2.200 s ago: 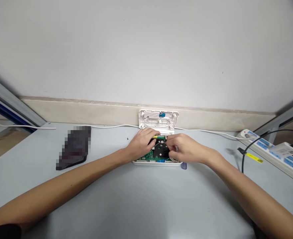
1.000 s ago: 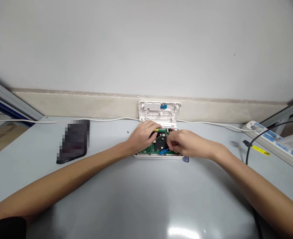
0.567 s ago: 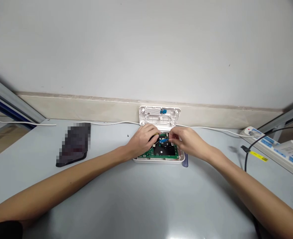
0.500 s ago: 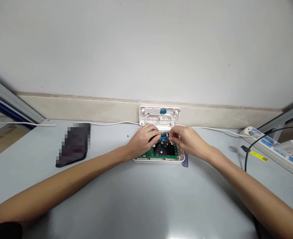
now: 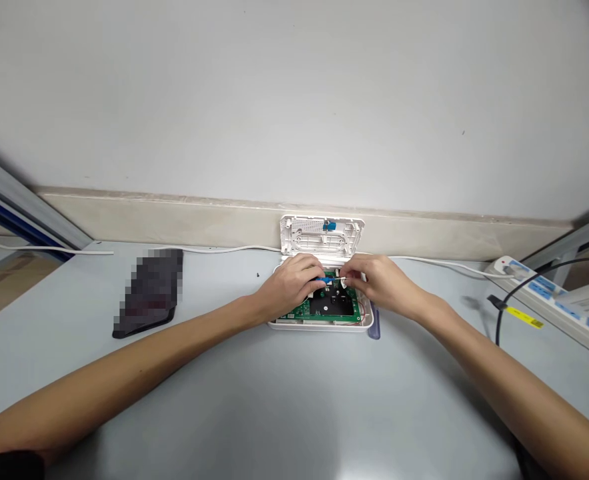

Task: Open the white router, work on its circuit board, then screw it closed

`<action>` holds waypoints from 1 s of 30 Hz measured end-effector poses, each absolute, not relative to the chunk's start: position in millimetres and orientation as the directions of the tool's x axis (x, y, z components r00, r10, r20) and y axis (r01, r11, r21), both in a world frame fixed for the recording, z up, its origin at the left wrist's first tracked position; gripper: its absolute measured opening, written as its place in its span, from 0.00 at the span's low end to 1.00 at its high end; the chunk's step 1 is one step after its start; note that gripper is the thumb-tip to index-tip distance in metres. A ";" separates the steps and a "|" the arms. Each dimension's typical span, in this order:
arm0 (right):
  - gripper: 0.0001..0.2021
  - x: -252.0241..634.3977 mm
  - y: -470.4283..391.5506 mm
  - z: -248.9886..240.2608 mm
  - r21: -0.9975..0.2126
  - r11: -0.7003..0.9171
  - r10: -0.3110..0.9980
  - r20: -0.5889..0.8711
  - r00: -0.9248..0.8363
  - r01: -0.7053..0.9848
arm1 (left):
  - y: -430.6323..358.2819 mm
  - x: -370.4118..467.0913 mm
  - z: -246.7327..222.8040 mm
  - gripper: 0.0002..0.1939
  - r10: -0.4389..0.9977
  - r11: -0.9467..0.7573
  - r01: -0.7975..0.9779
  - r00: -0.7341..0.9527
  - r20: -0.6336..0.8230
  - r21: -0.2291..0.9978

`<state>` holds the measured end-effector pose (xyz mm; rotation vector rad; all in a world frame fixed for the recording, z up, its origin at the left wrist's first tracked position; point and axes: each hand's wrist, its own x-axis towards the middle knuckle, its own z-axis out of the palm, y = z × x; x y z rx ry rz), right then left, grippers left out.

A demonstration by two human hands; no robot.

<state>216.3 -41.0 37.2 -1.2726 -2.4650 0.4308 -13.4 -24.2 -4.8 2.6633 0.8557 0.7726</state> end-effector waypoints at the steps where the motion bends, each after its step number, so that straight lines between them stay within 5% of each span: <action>1: 0.07 217.2 -40.5 38.1 -0.408 0.556 0.824 0.157 -0.545 0.724 | -24.2 -13.4 -4.9 0.13 0.597 -0.800 0.473 0.690 0.409 0.370; 30: 0.04 221.0 -38.5 40.7 -0.414 0.519 0.853 0.197 -0.482 0.748 | -24.3 -13.5 -5.7 0.11 0.611 -0.790 0.494 0.681 0.404 0.363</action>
